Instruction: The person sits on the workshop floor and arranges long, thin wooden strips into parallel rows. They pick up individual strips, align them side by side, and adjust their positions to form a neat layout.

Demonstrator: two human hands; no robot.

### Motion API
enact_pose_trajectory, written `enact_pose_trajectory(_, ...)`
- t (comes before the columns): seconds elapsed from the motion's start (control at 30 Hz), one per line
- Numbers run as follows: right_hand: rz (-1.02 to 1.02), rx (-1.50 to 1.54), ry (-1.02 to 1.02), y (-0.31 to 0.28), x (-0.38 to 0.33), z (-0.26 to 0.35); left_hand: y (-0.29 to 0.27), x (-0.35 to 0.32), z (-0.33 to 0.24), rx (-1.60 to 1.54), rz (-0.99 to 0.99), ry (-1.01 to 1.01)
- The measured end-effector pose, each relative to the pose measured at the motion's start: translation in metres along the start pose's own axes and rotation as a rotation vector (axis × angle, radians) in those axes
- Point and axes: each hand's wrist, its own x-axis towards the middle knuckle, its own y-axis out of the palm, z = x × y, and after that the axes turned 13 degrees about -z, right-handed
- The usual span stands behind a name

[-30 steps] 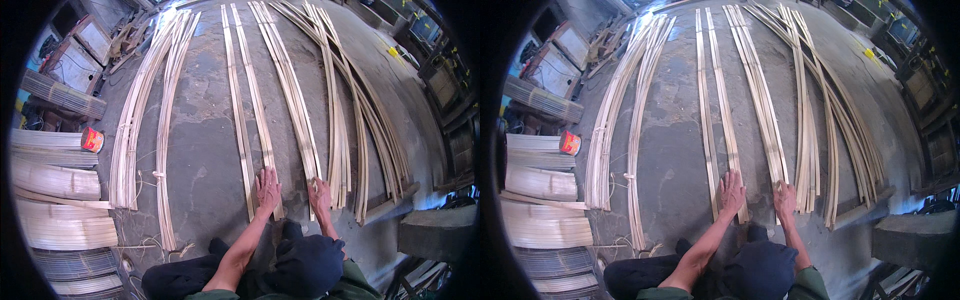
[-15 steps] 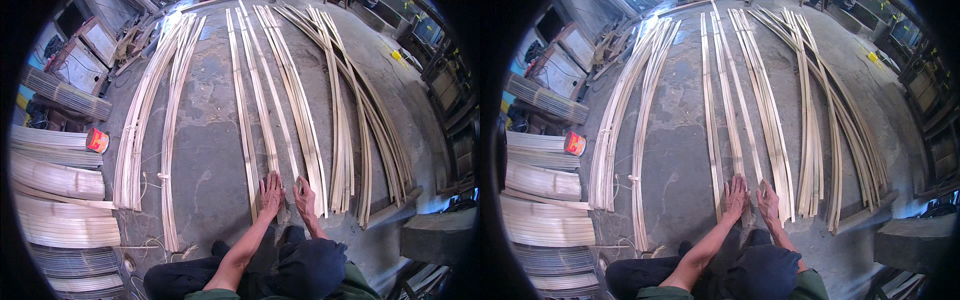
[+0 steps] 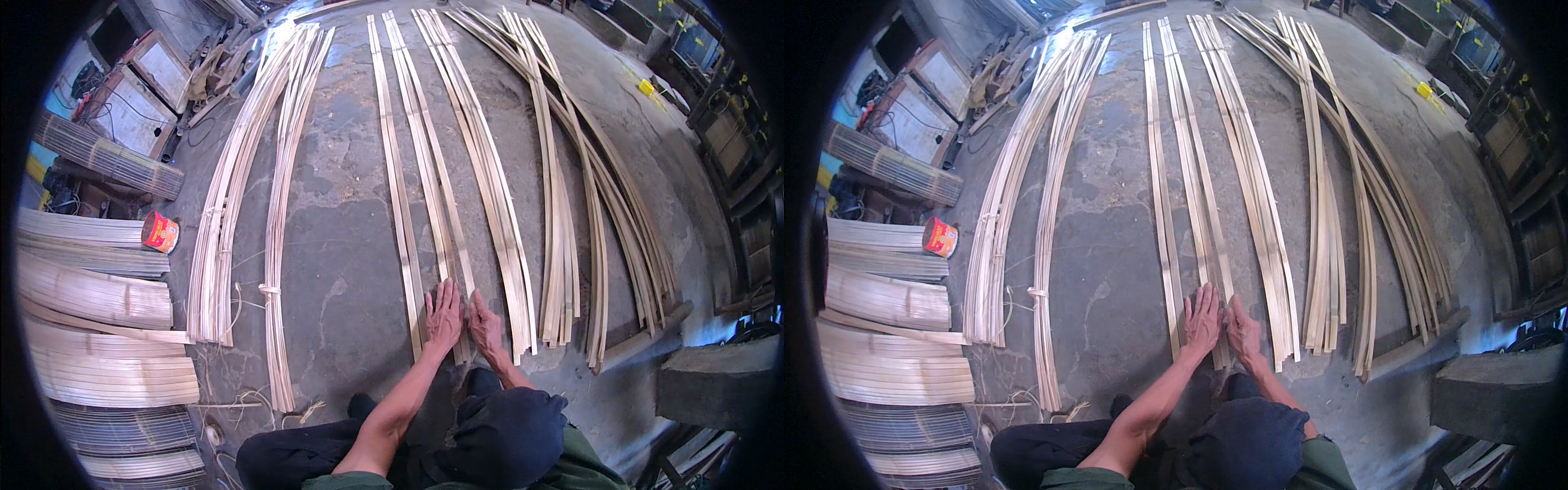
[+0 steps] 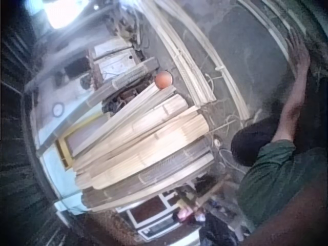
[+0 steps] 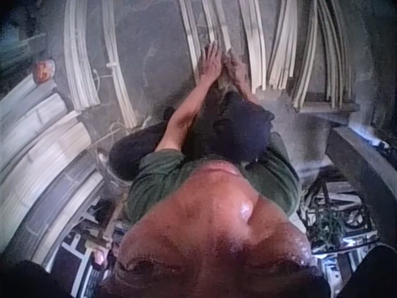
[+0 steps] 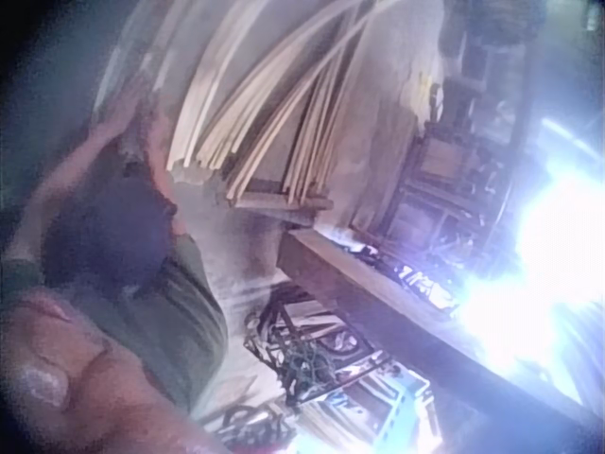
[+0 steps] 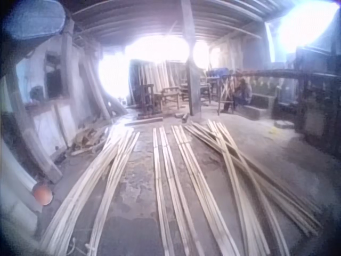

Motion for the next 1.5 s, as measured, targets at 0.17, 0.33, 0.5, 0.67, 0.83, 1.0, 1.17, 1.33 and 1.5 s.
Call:
enact_pose_trajectory(0.17, 0.049, -0.036, -0.024, 0.009, 0.002, -0.008, -0.003, 0.004, -0.004, 0.007, 0.001, 0.024)
enact_pose_trajectory(0.33, 0.112, -0.083, 0.013, 0.007, 0.006, 0.003, -0.005, 0.005, 0.000, -0.015, 0.010, 0.004)
enact_pose_trajectory(0.5, 0.122, -0.166, -0.015, 0.004, 0.009, -0.002, -0.004, 0.005, -0.004, -0.011, -0.002, 0.001)
enact_pose_trajectory(0.67, 0.215, -0.382, -0.013, 0.001, 0.013, 0.008, -0.003, 0.005, -0.001, -0.022, -0.017, -0.002)
enact_pose_trajectory(0.83, 0.218, -0.450, -0.033, -0.005, 0.016, 0.007, -0.006, 0.005, -0.008, 0.026, 0.029, 0.040)
enact_pose_trajectory(1.0, 0.122, -0.308, 0.002, 0.004, 0.009, 0.010, -0.005, 0.004, 0.000, -0.033, 0.002, -0.023)
enact_pose_trajectory(1.17, 0.006, -0.043, 0.146, -0.001, 0.003, 0.009, -0.006, 0.005, -0.005, -0.081, 0.016, -0.033)
enact_pose_trajectory(1.33, -0.115, 0.181, 0.056, -0.002, 0.000, 0.023, -0.002, 0.003, 0.001, -0.031, -0.001, -0.005)
enact_pose_trajectory(1.5, -0.044, 0.070, 0.102, -0.009, 0.002, 0.030, 0.000, 0.001, 0.002, -0.033, -0.036, -0.007)
